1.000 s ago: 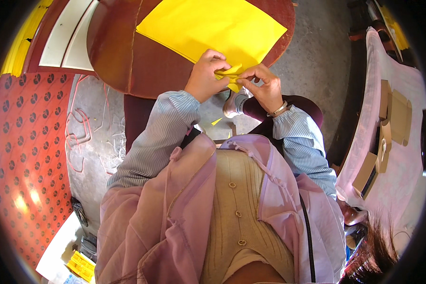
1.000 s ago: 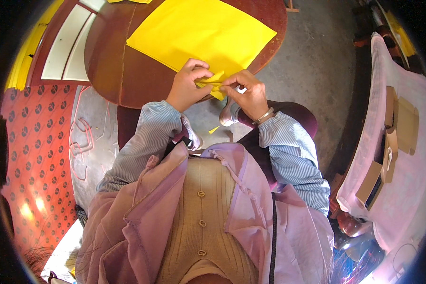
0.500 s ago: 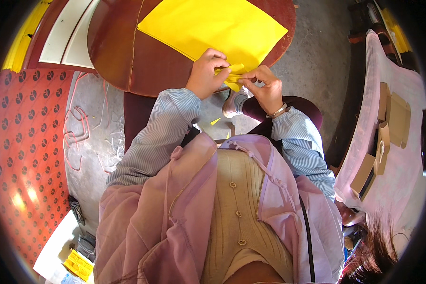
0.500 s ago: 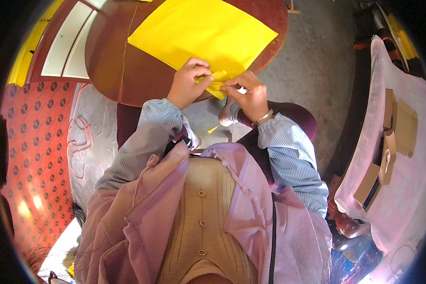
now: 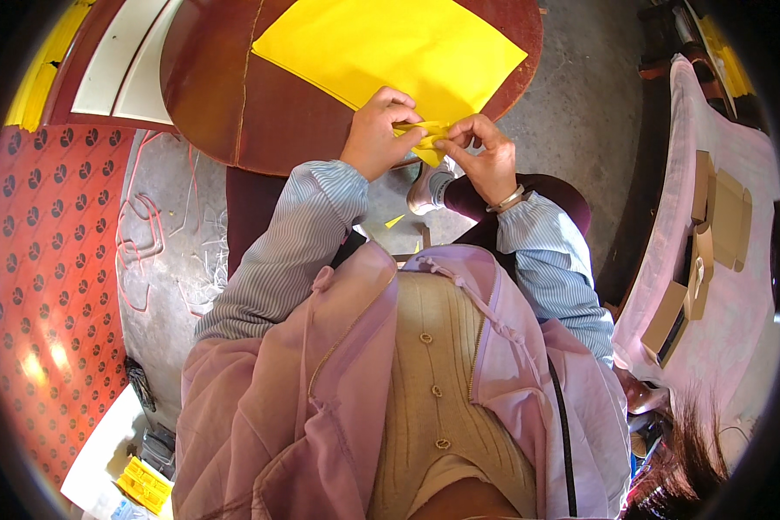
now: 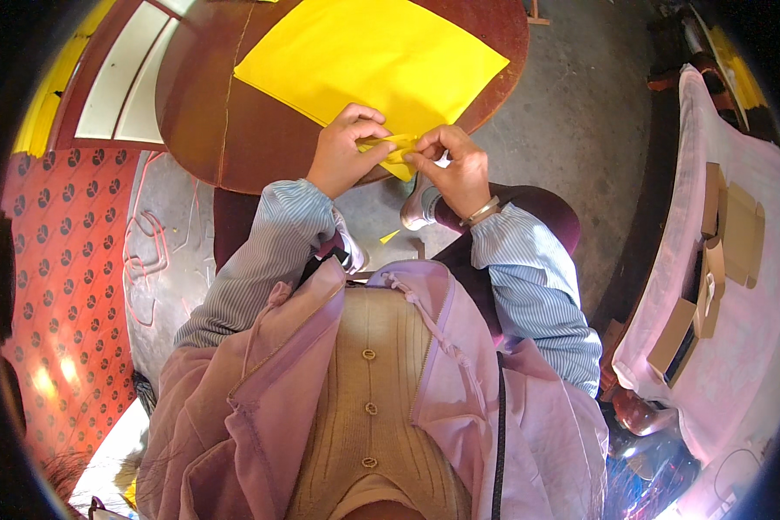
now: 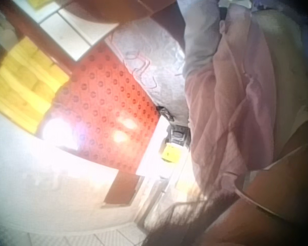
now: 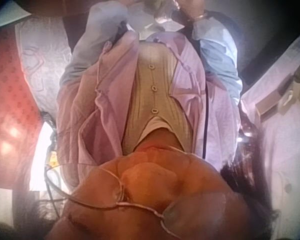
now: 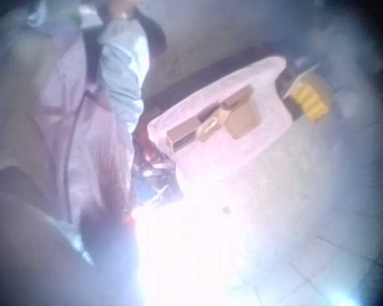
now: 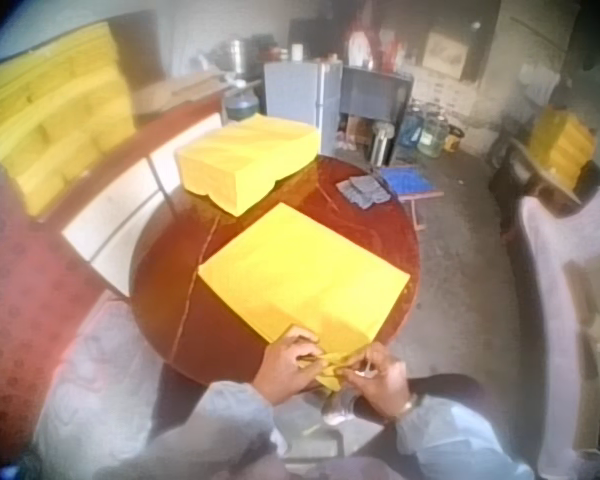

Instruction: The person folds yellow paper sheets by hand on a low round table, repeatedly folding edges and creasing them. They handle multiple sheets, aligning and pressing folds to create smaller folded pieces.

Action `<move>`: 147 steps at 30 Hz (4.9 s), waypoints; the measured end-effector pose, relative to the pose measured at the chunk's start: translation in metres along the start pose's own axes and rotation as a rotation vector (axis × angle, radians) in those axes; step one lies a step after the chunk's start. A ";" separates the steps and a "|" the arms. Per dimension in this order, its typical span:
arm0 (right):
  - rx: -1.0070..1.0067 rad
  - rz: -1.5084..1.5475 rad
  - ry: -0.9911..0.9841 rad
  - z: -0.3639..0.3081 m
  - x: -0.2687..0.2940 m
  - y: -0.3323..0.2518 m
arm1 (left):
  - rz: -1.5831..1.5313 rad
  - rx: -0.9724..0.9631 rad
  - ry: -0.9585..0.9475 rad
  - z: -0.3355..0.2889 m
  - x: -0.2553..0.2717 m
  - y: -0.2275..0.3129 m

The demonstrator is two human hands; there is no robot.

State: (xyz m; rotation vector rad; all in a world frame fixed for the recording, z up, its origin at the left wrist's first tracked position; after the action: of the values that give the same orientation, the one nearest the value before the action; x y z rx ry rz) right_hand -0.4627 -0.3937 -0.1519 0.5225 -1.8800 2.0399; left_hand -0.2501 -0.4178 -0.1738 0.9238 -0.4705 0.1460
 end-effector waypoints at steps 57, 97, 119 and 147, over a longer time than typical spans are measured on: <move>0.171 -0.199 0.082 -0.006 0.006 -0.012 | -0.015 0.092 0.031 0.004 0.000 0.000; 0.155 -0.142 0.057 -0.006 0.006 -0.009 | -0.018 0.064 0.041 0.001 -0.001 -0.001; 0.000 -0.023 0.039 -0.005 0.003 -0.008 | -0.031 0.051 0.043 0.001 -0.001 -0.001; 0.008 -0.004 0.042 -0.003 0.001 -0.005 | -0.031 0.070 0.028 0.000 -0.002 -0.002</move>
State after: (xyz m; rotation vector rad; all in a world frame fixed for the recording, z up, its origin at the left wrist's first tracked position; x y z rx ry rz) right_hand -0.4616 -0.3898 -0.1467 0.4813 -1.8458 2.0411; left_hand -0.2512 -0.4187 -0.1762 0.9959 -0.4277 0.1480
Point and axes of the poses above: each hand's wrist, its own z-axis towards the middle knuckle, its own x-axis out of the back of the hand, y = z × x, the point moved 2 cm from there along z, towards the middle knuckle, and after that the axes turned 15 degrees about -x, right-handed, at the moved point
